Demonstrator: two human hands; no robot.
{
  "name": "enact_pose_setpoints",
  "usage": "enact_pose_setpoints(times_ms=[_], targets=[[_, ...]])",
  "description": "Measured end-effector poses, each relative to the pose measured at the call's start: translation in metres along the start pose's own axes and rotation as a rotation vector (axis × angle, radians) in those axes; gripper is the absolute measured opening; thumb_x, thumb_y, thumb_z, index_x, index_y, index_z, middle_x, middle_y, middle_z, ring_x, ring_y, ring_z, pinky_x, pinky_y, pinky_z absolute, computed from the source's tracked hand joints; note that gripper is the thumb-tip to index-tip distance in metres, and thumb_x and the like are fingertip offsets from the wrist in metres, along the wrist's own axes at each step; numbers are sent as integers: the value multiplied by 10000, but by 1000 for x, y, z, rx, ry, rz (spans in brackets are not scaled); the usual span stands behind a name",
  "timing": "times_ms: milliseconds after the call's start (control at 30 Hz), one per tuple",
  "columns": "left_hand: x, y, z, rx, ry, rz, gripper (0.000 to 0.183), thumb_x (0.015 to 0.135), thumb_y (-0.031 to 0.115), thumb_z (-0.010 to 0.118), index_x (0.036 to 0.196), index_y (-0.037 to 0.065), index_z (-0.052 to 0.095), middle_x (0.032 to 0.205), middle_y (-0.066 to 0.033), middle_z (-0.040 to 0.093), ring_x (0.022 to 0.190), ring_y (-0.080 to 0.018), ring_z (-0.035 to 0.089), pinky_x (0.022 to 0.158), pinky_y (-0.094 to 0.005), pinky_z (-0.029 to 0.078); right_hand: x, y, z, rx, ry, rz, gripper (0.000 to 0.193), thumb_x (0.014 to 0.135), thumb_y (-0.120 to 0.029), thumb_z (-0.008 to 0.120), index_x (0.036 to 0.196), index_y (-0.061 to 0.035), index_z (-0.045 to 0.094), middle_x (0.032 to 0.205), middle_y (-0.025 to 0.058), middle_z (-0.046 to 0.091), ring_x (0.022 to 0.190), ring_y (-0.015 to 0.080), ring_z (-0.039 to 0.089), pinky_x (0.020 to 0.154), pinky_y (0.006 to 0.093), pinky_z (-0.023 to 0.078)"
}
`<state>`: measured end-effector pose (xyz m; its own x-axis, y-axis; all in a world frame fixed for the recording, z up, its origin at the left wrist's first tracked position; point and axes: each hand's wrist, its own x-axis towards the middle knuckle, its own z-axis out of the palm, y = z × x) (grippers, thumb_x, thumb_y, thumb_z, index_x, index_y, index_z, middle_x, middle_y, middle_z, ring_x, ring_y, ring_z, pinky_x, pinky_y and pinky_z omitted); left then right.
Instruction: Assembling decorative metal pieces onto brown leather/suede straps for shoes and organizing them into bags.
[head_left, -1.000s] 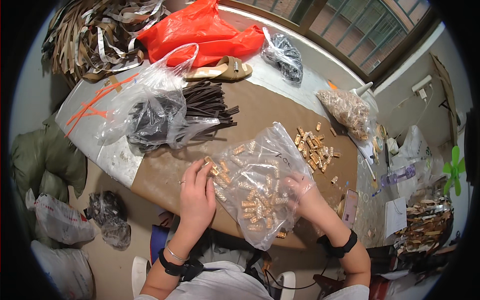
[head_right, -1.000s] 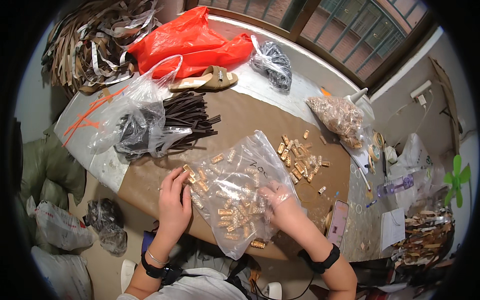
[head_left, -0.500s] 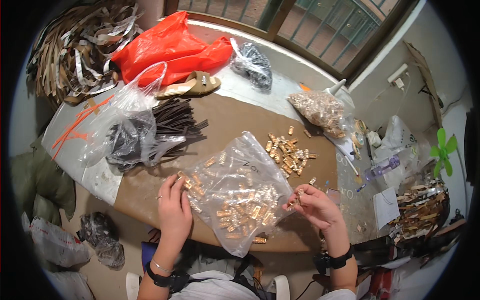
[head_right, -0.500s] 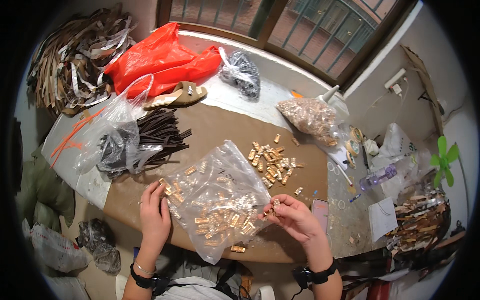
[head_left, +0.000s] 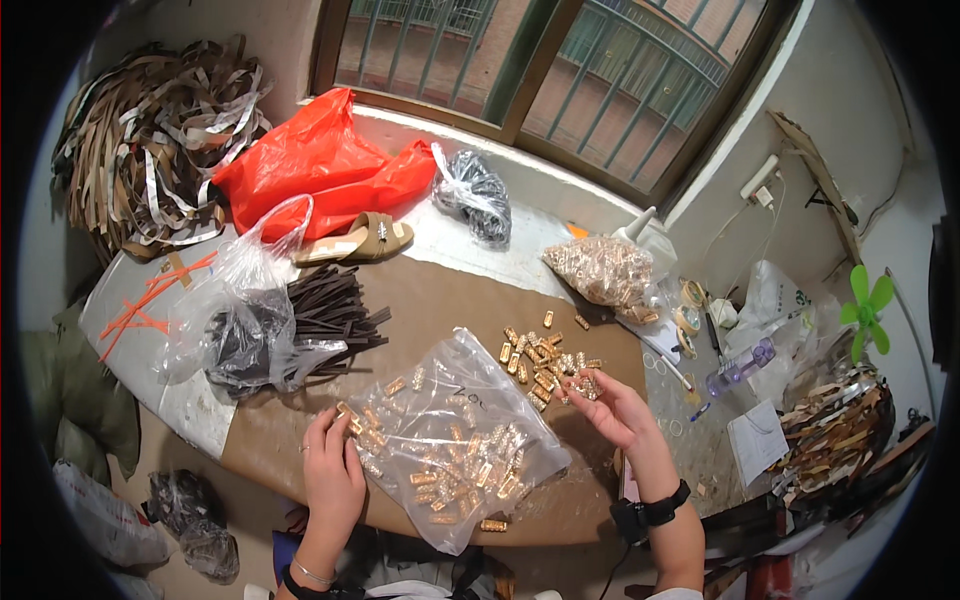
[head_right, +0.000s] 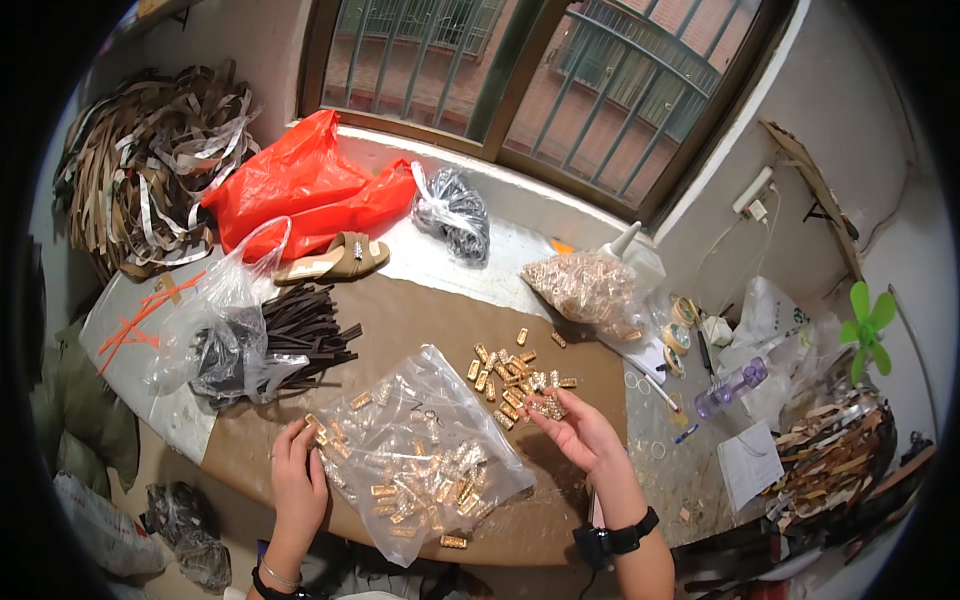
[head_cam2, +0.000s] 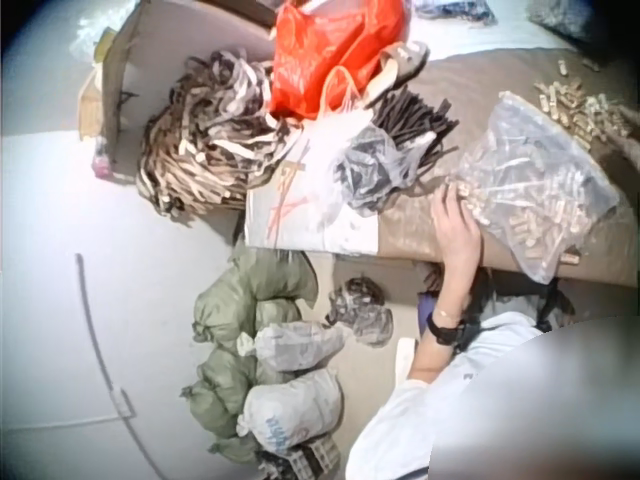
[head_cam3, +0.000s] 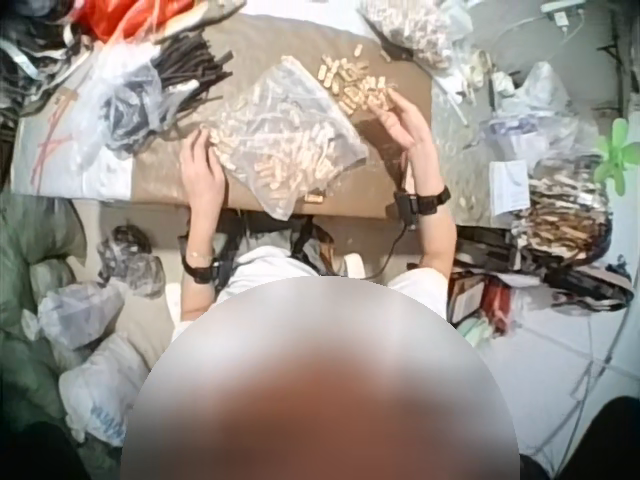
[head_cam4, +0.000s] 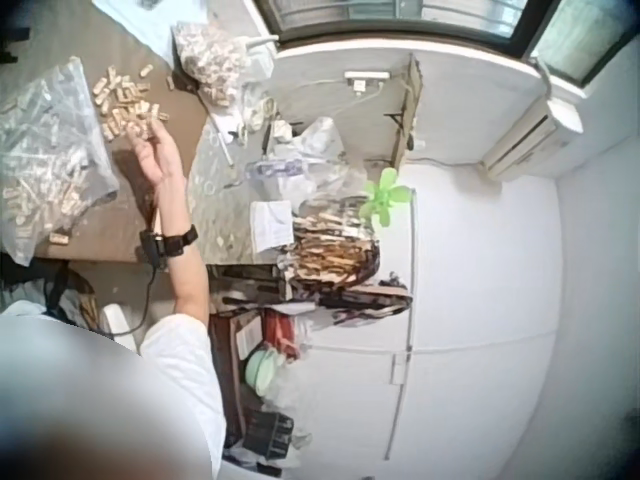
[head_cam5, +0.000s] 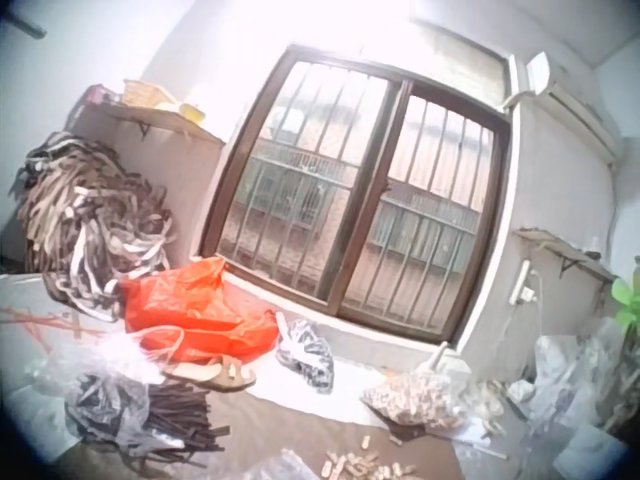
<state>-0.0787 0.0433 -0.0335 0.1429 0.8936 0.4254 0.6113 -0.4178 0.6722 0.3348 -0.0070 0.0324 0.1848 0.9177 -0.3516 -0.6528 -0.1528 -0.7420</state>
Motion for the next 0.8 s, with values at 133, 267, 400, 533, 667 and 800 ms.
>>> enact_pose_setpoints(times_ms=[133, 267, 400, 533, 667, 800], targets=[[0, -3, 1, 15, 9, -15, 354, 877, -24, 558, 1231, -17, 564, 1291, -217, 527, 1205, -411, 513, 1023, -461, 416, 11, -12, 11, -365, 38, -87, 300, 1038, -197, 501, 1272, -14, 542, 1273, 181, 574, 1109, 304, 606, 1033, 430, 517], [6, 5, 2, -13, 18, -6, 353, 877, -22, 564, 1229, -9, 571, 1289, -204, 536, 1202, -404, 516, 1026, -460, 416, -31, -24, 27, -1175, 185, -265, 330, 968, -160, 616, 1262, -15, 585, 1118, 83, 654, 988, 158, 632, 875, 304, 524], [9, 5, 5, 10, 9, 2, 348, 886, -11, 565, 1234, -2, 571, 1295, -191, 534, 1215, -398, 507, 1027, -465, 416, -107, 13, 75, -1225, -324, 68, 240, 924, -114, 661, 1145, -19, 652, 937, 49, 694, 858, 144, 655, 792, 287, 521], [5, 1, 1, 28, -1, -8, 347, 889, -6, 563, 1236, -1, 569, 1296, -192, 532, 1220, -396, 504, 1030, -464, 414, -125, 106, 101, -1622, -409, -323, 225, 875, -128, 714, 1073, -32, 670, 901, 82, 648, 880, 255, 646, 815, 329, 520], [5, 1, 0, 2, 4, -13, 340, 901, 1, 556, 1240, 2, 571, 1295, -191, 538, 1216, -394, 513, 1030, -457, 415, -122, 106, 93, -1665, -338, -278, 206, 850, -153, 739, 998, -29, 668, 896, 107, 628, 914, 312, 626, 834, 347, 513], [4, 1, 1, -2, 14, -1, 340, 902, 1, 554, 1241, -2, 567, 1299, -193, 531, 1224, -398, 506, 1037, -461, 414, -101, 64, 111, -1511, -78, -422, 183, 808, -71, 753, 954, -7, 663, 879, 129, 662, 824, 276, 671, 763, 340, 537]])
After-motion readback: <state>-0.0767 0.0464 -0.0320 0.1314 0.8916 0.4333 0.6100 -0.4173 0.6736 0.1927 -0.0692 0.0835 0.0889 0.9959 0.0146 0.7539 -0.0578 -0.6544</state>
